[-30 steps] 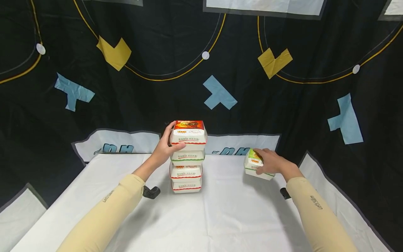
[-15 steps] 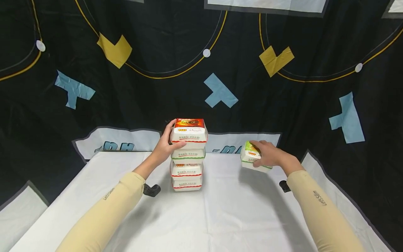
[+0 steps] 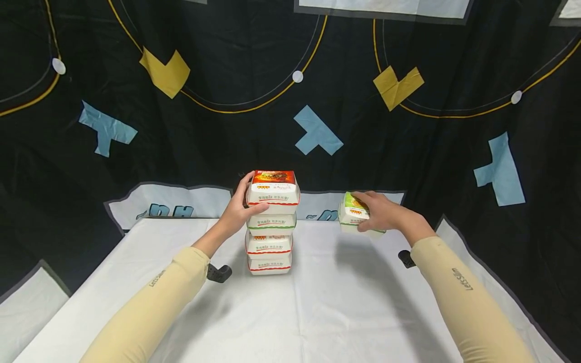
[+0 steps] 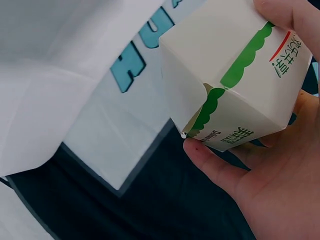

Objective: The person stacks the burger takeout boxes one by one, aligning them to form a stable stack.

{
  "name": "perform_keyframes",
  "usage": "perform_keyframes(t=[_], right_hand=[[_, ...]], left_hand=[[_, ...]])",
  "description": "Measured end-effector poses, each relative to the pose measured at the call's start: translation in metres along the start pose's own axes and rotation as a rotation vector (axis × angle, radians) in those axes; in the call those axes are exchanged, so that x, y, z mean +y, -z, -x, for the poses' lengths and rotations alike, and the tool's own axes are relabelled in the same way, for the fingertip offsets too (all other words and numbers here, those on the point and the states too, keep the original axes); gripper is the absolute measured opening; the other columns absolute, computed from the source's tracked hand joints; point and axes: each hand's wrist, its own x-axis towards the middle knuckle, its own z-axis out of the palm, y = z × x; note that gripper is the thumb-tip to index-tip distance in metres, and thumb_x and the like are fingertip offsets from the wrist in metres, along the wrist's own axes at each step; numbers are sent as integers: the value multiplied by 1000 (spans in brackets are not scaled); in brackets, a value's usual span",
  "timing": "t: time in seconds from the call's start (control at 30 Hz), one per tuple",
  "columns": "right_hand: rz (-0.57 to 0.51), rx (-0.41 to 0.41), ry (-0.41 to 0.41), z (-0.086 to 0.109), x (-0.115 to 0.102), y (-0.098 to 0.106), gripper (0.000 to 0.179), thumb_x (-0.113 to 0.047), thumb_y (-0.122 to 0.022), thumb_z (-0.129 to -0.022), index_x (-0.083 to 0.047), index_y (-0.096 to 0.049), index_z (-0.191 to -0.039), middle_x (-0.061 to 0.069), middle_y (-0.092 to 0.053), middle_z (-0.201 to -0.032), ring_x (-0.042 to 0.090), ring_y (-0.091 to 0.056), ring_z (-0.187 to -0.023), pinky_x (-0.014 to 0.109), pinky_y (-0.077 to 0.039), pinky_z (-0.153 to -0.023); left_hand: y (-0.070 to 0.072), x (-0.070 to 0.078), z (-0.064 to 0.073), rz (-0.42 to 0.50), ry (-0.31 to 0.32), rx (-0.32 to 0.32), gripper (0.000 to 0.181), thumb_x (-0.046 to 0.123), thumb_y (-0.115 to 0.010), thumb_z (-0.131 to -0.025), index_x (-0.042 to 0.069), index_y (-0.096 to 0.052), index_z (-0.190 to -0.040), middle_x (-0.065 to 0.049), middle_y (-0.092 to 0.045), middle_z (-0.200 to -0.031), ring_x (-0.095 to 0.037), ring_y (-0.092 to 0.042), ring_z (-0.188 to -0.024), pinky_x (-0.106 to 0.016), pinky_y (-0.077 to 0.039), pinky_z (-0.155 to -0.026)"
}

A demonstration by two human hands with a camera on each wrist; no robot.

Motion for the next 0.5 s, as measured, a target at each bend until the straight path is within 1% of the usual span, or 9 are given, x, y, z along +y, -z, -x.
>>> perform_keyframes(t=[0.23, 0.37, 0.47, 0.5], right_hand=[[8, 14, 25, -2, -16, 13, 92, -33, -79, -82, -18, -29, -157, 19, -35, -154, 38, -36, -127, 54, -47, -95], [25, 22, 36, -5, -22, 20, 91, -31, -78, -83, -18, -29, -158, 19, -33, -155, 37, -35, -127, 53, -46, -94], [29, 17, 33, -8, -26, 26, 92, -33, -78, -83, -20, -27, -158, 19, -30, -157, 37, -33, -128, 54, -46, -96], [28, 14, 34, -9, -27, 28, 93, -34, -78, -83, -20, -27, -159, 18, -30, -157, 37, -33, -129, 54, -46, -96]], left_hand=[[0, 0, 0, -4, 2, 1, 92, 27, -75, -89, 34, -15, -159, -1, -42, -152, -20, -46, -133, -51, -49, -104], [0, 1, 1, -2, 8, -1, 92, 26, -75, -89, 34, -15, -159, -2, -41, -152, -21, -45, -134, -52, -47, -106], [0, 1, 1, 1, 7, -4, 93, 26, -75, -90, 34, -14, -160, -3, -41, -153, -23, -45, -135, -53, -46, -107], [1, 6, 3, 6, 13, -10, 93, 24, -74, -90, 31, -13, -160, -5, -41, -153, -24, -45, -135, -53, -46, -107]])
